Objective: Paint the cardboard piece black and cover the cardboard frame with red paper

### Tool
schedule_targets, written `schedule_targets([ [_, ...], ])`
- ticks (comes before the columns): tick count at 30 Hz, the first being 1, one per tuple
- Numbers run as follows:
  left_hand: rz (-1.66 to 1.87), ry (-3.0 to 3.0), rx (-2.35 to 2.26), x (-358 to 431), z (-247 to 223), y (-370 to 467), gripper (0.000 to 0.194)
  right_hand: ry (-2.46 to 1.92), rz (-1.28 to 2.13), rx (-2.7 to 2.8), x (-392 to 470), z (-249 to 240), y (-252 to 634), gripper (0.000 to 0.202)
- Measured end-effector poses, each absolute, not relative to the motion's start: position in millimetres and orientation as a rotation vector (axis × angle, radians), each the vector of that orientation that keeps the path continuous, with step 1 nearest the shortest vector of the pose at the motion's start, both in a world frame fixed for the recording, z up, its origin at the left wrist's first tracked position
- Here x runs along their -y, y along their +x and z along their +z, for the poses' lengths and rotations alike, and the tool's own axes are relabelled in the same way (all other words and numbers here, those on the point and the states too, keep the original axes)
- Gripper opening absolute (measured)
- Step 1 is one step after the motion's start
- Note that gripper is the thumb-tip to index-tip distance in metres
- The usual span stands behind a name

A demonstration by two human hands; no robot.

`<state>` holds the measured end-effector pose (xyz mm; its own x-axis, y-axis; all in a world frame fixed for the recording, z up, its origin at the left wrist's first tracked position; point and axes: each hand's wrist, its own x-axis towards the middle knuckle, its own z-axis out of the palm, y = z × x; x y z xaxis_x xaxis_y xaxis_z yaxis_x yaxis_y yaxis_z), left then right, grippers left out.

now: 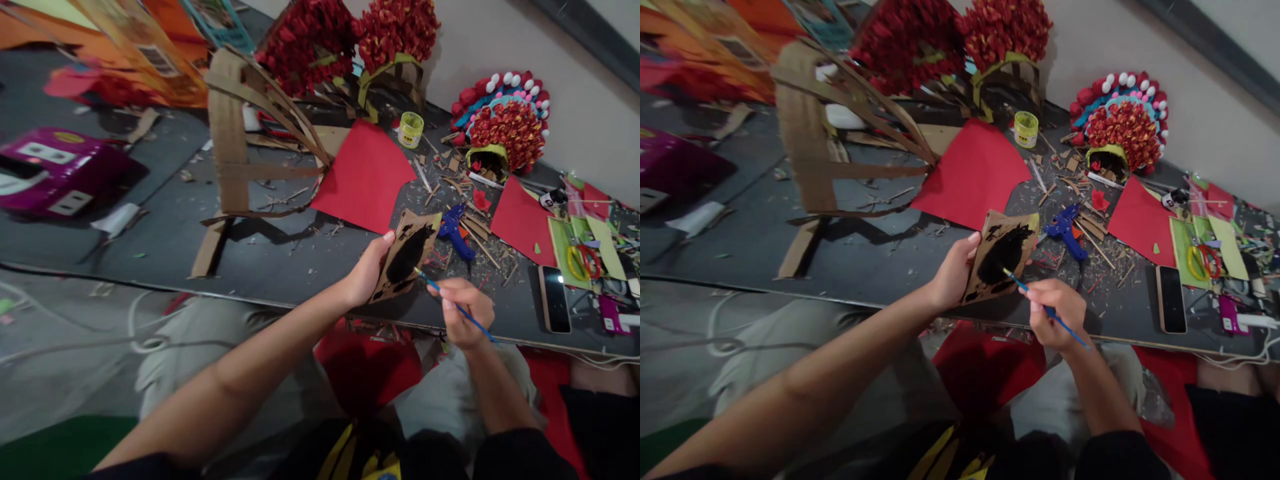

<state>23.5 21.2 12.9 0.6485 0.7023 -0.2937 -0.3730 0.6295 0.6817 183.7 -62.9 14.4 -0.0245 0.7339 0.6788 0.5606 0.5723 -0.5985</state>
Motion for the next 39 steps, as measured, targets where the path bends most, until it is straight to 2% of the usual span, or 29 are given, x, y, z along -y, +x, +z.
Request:
schedule_targets([
  [5,0.637,0.631,-0.575,-21.1,9.5,23.0,0.068,-1.218,0.097,1.482,61.8,14.1,184.2,0.011],
  [10,0.617,0.638,-0.597,-21.1,9.8,23.5,0.071,-1.141,0.2,1.651,62.2,13.3,183.6,0.014],
  [16,0.647,0.606,-0.601,-21.4,10.7,22.7,0.065,-1.21,0.118,1.447,61.8,13.4,184.5,0.012],
  [22,0.623,0.597,-0.601,-22.0,9.5,22.0,0.068,-1.09,0.291,1.63,62.8,14.0,183.4,0.013],
  [26,0.657,0.599,-0.586,-21.9,11.0,21.6,0.064,-1.187,0.203,1.454,61.1,13.7,184.9,0.013],
  [30,0.632,0.613,-0.618,-22.3,10.7,20.5,0.065,-1.12,0.279,1.649,60.4,16.3,184.6,0.013],
  [34,0.646,0.596,-0.635,-21.7,13.3,21.2,0.069,-1.162,0.086,1.614,60.1,19.3,187.9,0.016],
  [39,0.694,0.603,-0.619,-22.8,13.6,22.9,0.06,-1.193,-0.093,1.749,56.8,23.0,192.7,0.014],
])
